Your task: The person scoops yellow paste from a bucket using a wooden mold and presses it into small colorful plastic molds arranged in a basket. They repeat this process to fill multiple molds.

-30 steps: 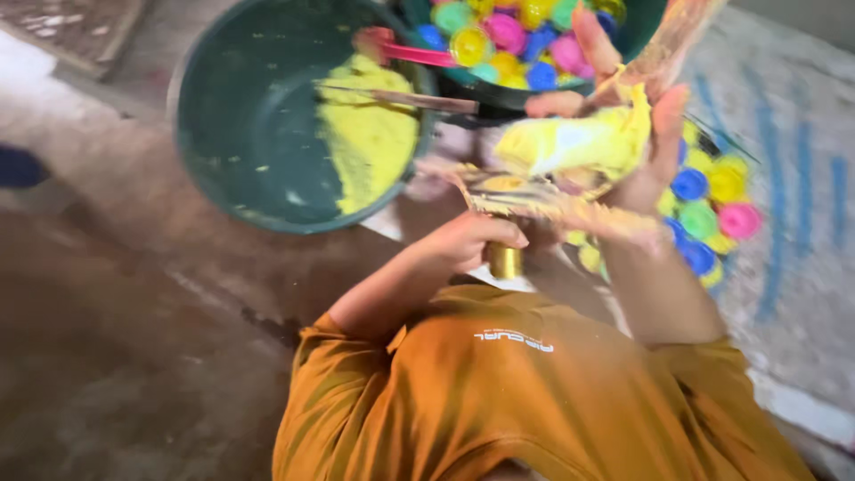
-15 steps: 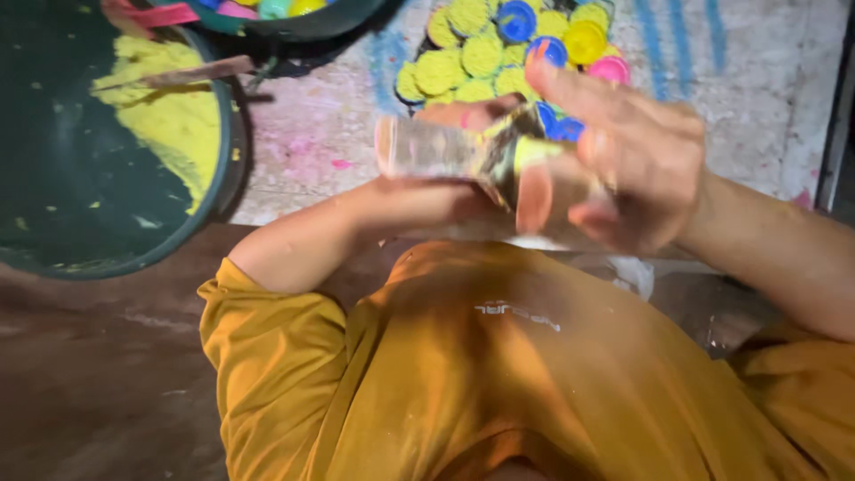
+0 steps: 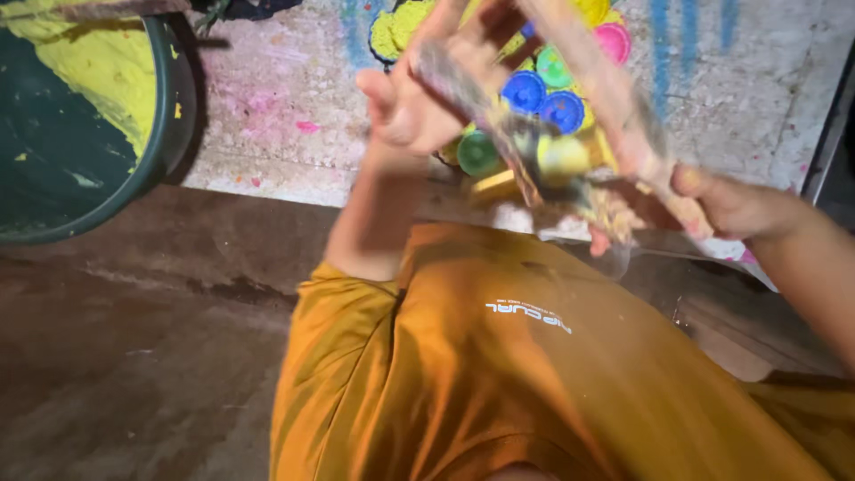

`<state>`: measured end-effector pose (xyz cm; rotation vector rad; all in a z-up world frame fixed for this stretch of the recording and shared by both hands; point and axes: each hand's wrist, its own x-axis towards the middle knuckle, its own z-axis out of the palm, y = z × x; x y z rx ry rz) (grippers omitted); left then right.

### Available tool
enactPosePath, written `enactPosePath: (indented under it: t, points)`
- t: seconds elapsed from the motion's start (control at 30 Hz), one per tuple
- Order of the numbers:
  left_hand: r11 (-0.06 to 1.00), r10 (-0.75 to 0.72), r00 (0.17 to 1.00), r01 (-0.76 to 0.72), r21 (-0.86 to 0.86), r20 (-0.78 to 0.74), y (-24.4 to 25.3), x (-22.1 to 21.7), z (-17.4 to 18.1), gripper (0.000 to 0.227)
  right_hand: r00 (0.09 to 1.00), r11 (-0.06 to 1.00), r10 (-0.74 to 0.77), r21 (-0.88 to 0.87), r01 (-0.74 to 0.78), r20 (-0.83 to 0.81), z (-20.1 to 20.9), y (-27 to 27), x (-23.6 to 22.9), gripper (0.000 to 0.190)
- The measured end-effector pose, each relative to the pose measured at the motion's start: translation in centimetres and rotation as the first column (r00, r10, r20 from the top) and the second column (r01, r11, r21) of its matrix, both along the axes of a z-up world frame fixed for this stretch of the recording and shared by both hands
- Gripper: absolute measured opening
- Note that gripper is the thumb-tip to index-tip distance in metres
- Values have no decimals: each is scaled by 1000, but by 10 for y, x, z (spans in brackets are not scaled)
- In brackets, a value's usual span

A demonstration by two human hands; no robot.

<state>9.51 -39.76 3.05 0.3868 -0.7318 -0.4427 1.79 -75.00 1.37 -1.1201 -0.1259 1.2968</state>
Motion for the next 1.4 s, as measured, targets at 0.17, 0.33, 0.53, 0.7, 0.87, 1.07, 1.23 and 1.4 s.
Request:
enactPosePath:
  t: [0.17, 0.33, 0.53, 0.7, 0.87, 1.07, 1.23, 1.4]
  points:
    - [979, 28, 962, -82, -188, -272, -36, -11, -61, 73, 999, 995, -22, -97, 19, -30, -27, -13, -8, 88]
    - [933, 116, 934, -219, -284, -337, -46, 4, -102, 27, 968, 940, 102, -340, -17, 232, -40, -19, 1, 88]
    - [923, 126, 925, -241, -299, -357, -35, 14, -119, 32, 924, 841, 177, -541, 37, 338, -51, 14, -2, 83]
    - [926, 81, 924, -209, -315, -375, -37, 19, -144, 33, 848, 845, 198, -524, 107, 492, -36, 33, -4, 87]
    - [927, 112, 929, -225, -300, -352, -41, 37, -156, 39, 737, 767, 299, -612, 192, 606, -32, 47, 1, 88]
    - [936, 98, 928, -209, -284, -360, -25, 34, -155, 45, 784, 838, 182, -510, 193, 594, -42, 60, -9, 89]
    - [924, 38, 883, -210, -320, -469, -42, 26, -154, 40, 855, 796, 186, -584, 158, 485, -35, 49, -7, 88]
    - [919, 272, 921, -334, -208, -278, -52, 46, -153, 56, 745, 717, 308, -659, 227, 592, -35, 49, -3, 90]
